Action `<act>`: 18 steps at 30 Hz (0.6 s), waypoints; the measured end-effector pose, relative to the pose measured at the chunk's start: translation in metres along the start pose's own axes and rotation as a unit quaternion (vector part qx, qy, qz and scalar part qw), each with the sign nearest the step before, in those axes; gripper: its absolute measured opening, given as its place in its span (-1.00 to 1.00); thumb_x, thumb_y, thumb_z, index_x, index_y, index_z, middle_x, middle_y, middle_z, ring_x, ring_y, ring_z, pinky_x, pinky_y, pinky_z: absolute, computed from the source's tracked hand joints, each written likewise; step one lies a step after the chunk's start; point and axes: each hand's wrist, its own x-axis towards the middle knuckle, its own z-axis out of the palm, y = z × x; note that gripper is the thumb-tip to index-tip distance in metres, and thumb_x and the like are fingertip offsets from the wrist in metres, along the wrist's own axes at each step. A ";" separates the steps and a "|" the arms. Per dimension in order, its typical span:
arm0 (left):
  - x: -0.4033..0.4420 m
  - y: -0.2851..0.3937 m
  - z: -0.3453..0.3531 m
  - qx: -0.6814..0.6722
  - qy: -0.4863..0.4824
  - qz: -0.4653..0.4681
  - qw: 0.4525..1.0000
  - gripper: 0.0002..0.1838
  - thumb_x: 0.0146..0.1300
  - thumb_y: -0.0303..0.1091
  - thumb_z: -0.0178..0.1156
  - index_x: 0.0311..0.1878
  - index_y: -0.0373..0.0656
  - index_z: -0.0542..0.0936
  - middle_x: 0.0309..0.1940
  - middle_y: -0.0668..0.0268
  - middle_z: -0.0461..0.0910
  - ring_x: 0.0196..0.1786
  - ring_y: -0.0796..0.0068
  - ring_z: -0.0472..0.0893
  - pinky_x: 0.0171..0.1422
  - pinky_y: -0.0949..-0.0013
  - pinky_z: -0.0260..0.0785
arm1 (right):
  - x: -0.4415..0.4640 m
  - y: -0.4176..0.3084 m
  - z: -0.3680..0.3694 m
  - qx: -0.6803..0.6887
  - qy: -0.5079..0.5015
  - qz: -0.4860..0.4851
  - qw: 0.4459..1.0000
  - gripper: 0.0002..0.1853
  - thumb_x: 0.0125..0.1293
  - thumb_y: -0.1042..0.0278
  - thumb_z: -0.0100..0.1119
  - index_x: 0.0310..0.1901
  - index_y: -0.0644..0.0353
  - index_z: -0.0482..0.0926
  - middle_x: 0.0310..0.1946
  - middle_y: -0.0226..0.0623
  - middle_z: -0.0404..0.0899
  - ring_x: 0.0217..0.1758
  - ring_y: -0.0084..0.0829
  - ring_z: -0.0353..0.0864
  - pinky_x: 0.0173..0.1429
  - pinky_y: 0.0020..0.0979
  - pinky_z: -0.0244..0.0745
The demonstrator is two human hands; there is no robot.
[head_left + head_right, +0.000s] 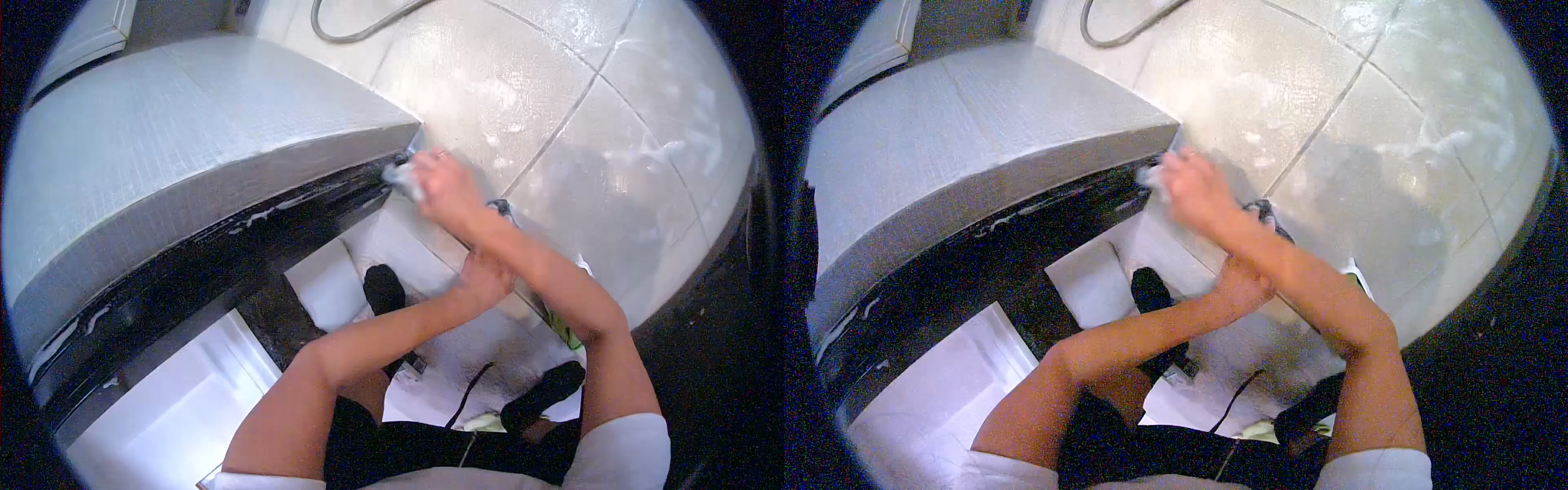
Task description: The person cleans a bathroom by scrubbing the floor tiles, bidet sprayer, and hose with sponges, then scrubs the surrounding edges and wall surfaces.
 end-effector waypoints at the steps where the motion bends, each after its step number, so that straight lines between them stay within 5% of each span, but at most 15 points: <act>1: 0.007 0.002 0.000 0.031 -0.031 -0.034 0.998 -0.18 0.19 -0.05 0.02 0.31 -0.55 0.07 0.30 -0.42 0.00 0.37 -0.34 0.05 0.39 -0.21 -0.11 | 0.007 -0.026 -0.014 0.061 0.037 -0.084 0.994 -0.91 0.02 0.41 0.08 -0.44 0.20 0.53 -0.37 -0.22 0.42 -0.21 -0.23 0.46 -0.28 -0.29 0.52; 6: 0.010 -0.014 -0.005 0.048 -0.038 -0.035 0.998 -0.27 0.21 -0.09 0.00 0.32 -0.43 0.15 0.27 -0.35 0.12 0.31 -0.23 0.21 0.37 -0.10 0.04 | 0.007 -0.042 -0.009 0.113 0.076 -0.283 0.949 -0.91 0.08 0.42 0.07 -0.40 0.22 0.53 -0.33 -0.18 0.47 -0.14 -0.18 0.51 -0.24 -0.28 0.54; 8: 0.010 -0.030 0.003 -0.002 0.066 0.109 0.992 -0.34 0.20 -0.20 0.01 0.32 -0.35 0.20 0.24 -0.18 0.27 0.22 -0.03 0.36 0.25 -0.01 0.27 | 0.010 0.000 -0.005 -0.042 -0.064 -0.060 0.995 -0.90 0.10 0.41 0.09 -0.35 0.22 0.53 -0.29 -0.16 0.49 -0.11 -0.14 0.54 -0.20 -0.19 0.55; 9: 0.014 -0.025 -0.029 0.087 -0.095 0.086 0.988 -0.44 0.18 -0.32 0.02 0.26 -0.32 0.28 0.16 -0.03 0.39 0.05 0.12 0.52 0.01 0.11 0.48 | 0.012 0.018 -0.015 -0.012 -0.063 0.009 0.998 -0.87 0.09 0.41 0.10 -0.32 0.22 0.53 -0.28 -0.15 0.50 -0.12 -0.13 0.54 -0.17 -0.17 0.54; 10: 0.021 -0.026 -0.045 0.091 -0.103 0.055 0.989 -0.48 0.17 -0.36 0.01 0.22 -0.30 0.33 0.11 -0.01 0.42 -0.03 0.11 0.56 -0.09 0.14 0.50 | 0.016 0.033 -0.026 0.017 -0.058 0.078 0.995 -0.85 0.07 0.40 0.12 -0.29 0.21 0.53 -0.26 -0.15 0.51 -0.13 -0.12 0.55 -0.13 -0.15 0.54; 14: 0.025 -0.085 -0.046 0.191 -0.106 0.048 0.975 -0.69 0.08 -0.47 0.05 -0.07 -0.22 0.58 -0.08 -0.02 0.55 -0.19 0.14 0.63 -0.24 0.14 0.53 | 0.022 0.067 -0.079 0.029 -0.005 0.148 0.989 -0.74 0.05 0.34 0.17 -0.21 0.22 0.52 -0.25 -0.07 0.55 -0.12 -0.06 0.54 -0.02 -0.12 0.47; 16: 0.049 -0.083 -0.087 0.230 -0.255 -0.060 0.937 -0.83 0.10 -0.38 0.08 -0.36 -0.16 0.66 -0.25 0.02 0.63 -0.24 0.14 0.66 -0.23 0.15 0.52 | 0.017 0.079 -0.085 0.047 0.002 0.192 0.980 -0.63 0.01 0.26 0.22 -0.13 0.26 0.52 -0.20 0.00 0.55 -0.08 -0.04 0.52 0.05 -0.12 0.42; 18: 0.060 -0.079 -0.119 0.195 -0.250 -0.027 0.948 -0.70 0.12 -0.14 0.15 -0.22 -0.13 0.65 -0.26 0.04 0.64 -0.25 0.10 0.66 -0.18 0.12 0.52 | 0.012 0.095 -0.078 0.017 -0.018 0.132 0.991 -0.62 -0.05 0.27 0.22 -0.16 0.25 0.54 -0.19 -0.02 0.55 -0.10 -0.06 0.51 0.02 -0.11 0.41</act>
